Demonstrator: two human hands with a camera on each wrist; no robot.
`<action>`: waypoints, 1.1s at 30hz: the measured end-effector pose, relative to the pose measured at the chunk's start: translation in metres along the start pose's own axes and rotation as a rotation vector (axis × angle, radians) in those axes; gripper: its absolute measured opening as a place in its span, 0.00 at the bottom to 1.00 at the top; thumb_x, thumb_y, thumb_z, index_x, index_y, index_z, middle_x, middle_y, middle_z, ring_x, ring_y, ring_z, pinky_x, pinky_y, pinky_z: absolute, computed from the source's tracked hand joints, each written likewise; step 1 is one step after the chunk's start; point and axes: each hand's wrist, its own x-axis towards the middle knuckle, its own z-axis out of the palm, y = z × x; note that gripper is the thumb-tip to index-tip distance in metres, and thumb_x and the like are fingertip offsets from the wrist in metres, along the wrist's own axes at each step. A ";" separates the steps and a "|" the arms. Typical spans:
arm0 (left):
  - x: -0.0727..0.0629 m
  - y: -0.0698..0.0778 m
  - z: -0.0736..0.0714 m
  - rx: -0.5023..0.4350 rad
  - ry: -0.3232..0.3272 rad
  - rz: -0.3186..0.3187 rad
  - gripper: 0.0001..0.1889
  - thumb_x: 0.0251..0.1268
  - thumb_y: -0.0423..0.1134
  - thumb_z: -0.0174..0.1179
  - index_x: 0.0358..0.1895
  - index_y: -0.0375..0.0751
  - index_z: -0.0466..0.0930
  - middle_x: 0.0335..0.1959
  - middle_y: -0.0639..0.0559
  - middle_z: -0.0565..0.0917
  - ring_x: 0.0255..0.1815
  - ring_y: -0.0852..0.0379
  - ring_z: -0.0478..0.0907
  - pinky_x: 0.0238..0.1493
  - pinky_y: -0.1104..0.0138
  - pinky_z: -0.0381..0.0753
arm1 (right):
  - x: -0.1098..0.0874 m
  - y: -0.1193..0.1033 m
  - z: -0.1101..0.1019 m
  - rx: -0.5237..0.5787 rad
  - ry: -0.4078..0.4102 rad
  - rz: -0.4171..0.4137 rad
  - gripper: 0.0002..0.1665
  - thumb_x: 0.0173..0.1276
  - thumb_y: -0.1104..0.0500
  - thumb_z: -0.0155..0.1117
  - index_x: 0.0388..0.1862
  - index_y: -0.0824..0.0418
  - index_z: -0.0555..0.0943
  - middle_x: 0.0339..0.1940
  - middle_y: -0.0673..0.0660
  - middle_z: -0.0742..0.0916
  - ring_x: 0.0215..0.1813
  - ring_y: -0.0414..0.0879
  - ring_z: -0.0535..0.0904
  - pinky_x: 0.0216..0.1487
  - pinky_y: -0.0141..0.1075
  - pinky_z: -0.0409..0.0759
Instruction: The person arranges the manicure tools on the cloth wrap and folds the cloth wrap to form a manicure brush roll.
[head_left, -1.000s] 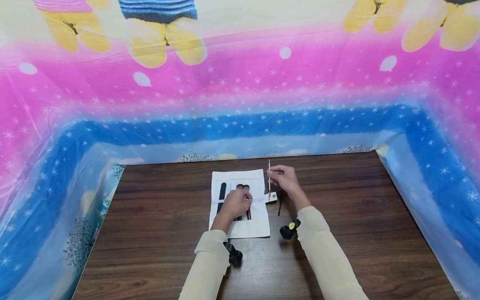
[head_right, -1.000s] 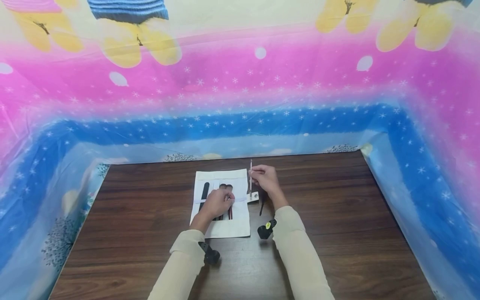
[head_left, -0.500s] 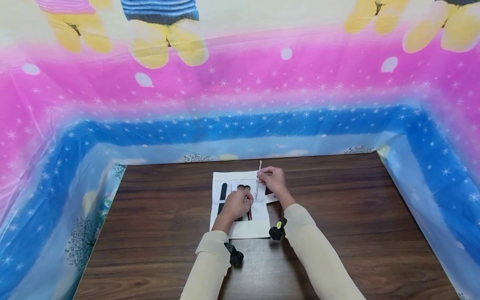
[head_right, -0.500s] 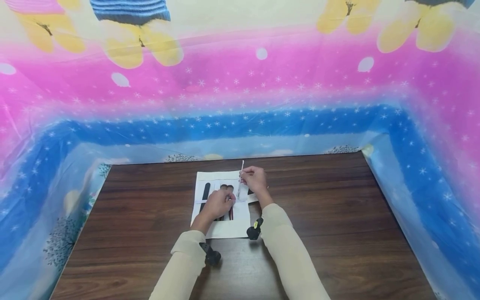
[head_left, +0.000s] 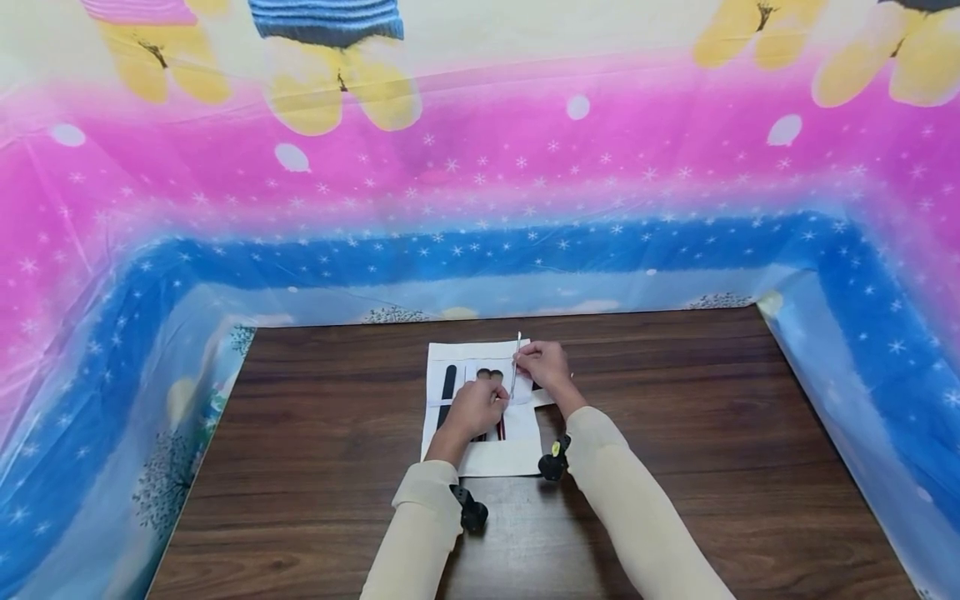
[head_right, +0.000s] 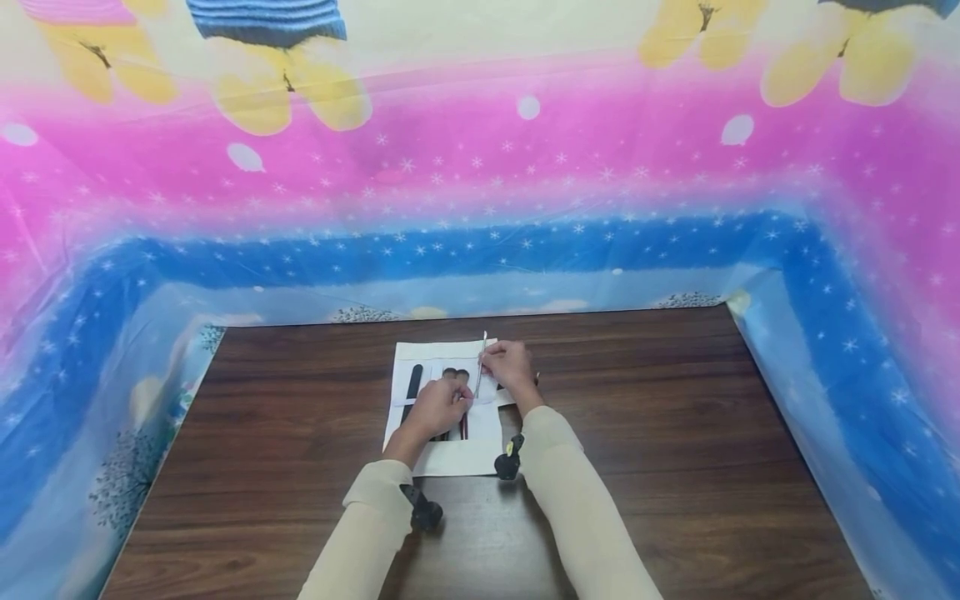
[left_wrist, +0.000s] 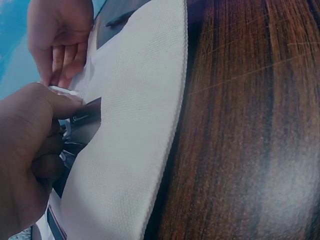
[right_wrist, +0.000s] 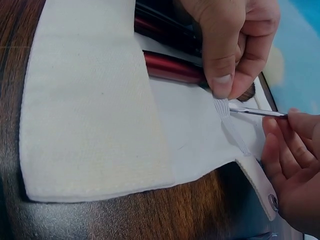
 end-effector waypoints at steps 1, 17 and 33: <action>0.000 0.000 0.000 0.005 0.001 0.003 0.06 0.72 0.37 0.60 0.38 0.45 0.86 0.30 0.50 0.80 0.24 0.57 0.70 0.32 0.67 0.70 | 0.000 0.001 0.000 -0.008 -0.009 0.002 0.08 0.72 0.66 0.64 0.43 0.72 0.84 0.39 0.64 0.91 0.27 0.34 0.81 0.32 0.26 0.79; 0.000 -0.001 0.000 0.015 0.005 0.000 0.04 0.70 0.37 0.61 0.37 0.46 0.85 0.31 0.50 0.82 0.26 0.57 0.72 0.35 0.66 0.72 | -0.001 0.001 -0.007 -0.121 -0.270 0.006 0.13 0.72 0.62 0.61 0.51 0.68 0.80 0.28 0.52 0.86 0.27 0.38 0.80 0.30 0.31 0.76; 0.000 0.001 -0.001 -0.024 -0.003 -0.025 0.05 0.71 0.37 0.61 0.36 0.45 0.85 0.25 0.53 0.78 0.23 0.58 0.70 0.30 0.68 0.68 | 0.002 0.001 -0.005 -0.021 -0.154 0.026 0.15 0.76 0.57 0.61 0.49 0.68 0.83 0.29 0.50 0.86 0.25 0.36 0.81 0.29 0.29 0.77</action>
